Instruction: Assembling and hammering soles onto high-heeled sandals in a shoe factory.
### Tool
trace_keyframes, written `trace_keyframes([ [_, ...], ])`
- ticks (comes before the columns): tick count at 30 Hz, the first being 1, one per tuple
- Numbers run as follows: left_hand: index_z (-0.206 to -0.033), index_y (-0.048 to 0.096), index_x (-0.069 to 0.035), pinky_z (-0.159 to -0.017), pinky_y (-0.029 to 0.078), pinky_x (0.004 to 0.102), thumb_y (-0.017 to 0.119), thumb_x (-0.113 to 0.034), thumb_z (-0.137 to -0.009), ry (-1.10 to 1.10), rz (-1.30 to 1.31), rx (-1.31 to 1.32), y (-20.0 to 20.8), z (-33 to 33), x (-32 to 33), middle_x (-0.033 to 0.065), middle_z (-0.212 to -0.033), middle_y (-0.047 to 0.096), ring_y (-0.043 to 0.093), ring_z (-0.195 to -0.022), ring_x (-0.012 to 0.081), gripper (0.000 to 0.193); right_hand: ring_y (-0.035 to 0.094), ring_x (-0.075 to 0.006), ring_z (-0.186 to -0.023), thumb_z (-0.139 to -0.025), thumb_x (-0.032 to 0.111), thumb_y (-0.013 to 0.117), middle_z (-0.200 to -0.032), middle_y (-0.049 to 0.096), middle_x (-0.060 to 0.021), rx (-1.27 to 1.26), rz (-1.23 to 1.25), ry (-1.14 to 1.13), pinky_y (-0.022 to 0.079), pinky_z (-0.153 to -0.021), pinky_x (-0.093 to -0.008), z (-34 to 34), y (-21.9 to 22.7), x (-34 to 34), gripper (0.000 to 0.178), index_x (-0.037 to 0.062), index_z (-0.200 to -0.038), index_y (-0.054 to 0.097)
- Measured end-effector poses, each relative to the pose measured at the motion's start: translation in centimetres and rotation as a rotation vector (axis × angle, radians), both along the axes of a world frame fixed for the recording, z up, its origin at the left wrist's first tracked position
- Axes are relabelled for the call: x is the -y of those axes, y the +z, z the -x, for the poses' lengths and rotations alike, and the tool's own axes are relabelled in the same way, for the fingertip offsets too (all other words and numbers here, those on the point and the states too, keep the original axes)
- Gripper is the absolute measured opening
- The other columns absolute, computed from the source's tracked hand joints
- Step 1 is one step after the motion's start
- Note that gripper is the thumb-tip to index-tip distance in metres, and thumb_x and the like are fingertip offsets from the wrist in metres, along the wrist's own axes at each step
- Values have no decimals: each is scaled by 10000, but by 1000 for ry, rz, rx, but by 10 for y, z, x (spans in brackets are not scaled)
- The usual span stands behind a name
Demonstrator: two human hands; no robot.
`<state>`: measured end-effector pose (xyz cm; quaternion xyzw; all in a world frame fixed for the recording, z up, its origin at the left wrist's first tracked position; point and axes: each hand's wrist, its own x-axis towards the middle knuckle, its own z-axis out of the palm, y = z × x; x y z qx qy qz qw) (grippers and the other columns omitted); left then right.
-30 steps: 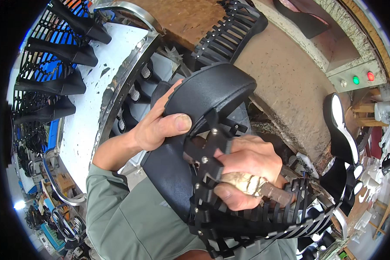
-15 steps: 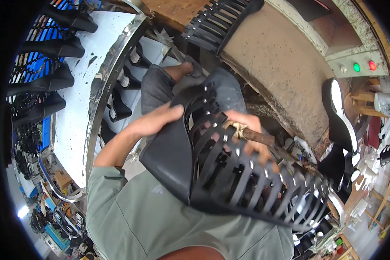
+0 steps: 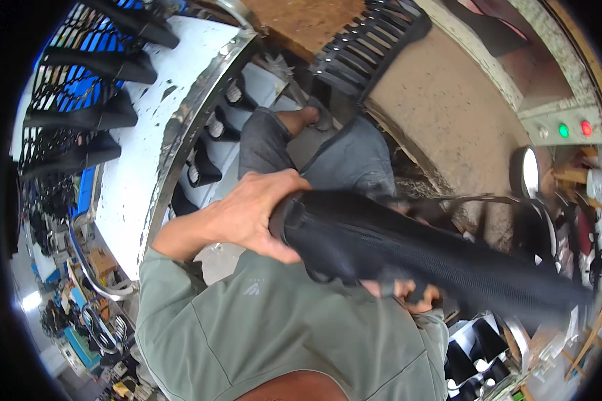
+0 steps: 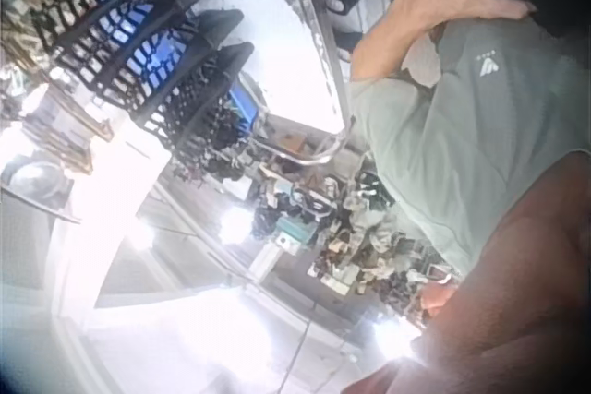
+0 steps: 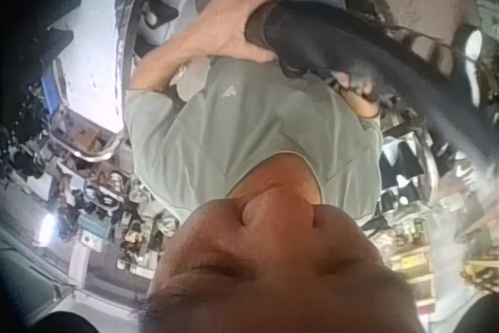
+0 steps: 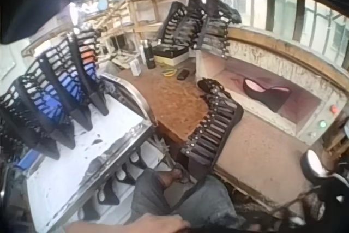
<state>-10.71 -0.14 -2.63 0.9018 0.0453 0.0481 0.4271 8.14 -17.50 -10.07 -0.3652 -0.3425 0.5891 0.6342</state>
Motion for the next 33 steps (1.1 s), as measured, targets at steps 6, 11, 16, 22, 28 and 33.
trace_keyframes([
  [6, -1055, 500, -5, -609, 495, 380, 821, -353, -520, -140, -22, 109, 19, 9, 13, 113, -903, 557, 609, -758, 301, 714, 616, -208, -911, -878, 355, 543, -1079, 611, -150, -123, -73, 56, 511, -812, -331, 4, -2, -9, 468, -28, -1148, 540],
  [11, -1035, 486, 23, -578, 481, 375, 808, -359, -509, -149, -69, 51, 21, 5, 23, 117, -884, 528, 590, -714, 301, 726, 609, -216, -936, -887, 350, 520, -1097, 604, -153, -205, -117, 31, 510, -824, -340, -1, -1, -8, 466, -25, -1164, 531],
  [16, -980, 497, 27, -585, 479, 361, 808, -363, -530, -268, -99, 153, 18, 8, 26, 113, -851, 498, 581, -698, 279, 672, 603, -225, -961, -896, 345, 498, -1116, 597, -157, -281, -153, -8, 508, -835, -349, -10, 3, -2, 465, -21, -1181, 523],
  [22, -950, 505, 23, -575, 472, 351, 799, -392, -546, -355, -156, 148, 23, 5, 31, 105, -825, 490, 572, -678, 261, 650, 594, -235, -991, -907, 340, 471, -1138, 588, -160, -373, -188, -71, 506, -849, -360, -15, 10, 11, 464, -17, -1201, 512],
  [28, -937, 540, 6, -640, 494, 387, 803, -470, -609, -192, 62, 77, 36, -44, -3, 154, -830, 588, 614, -734, 343, 635, 586, -245, -1021, -918, 334, 445, -1160, 580, -164, -411, -334, -115, 504, -863, -371, -28, 34, 9, 464, -13, -1221, 501],
  [33, -911, 595, 49, -684, 477, 336, 613, -662, -790, -49, 451, -132, 61, -52, -26, 133, -773, 612, 605, -746, 196, 722, 627, -292, -895, -782, 365, 583, -990, 616, -196, -237, -282, -344, 542, -743, -383, -6, 82, -9, 489, -47, -1043, 563],
])
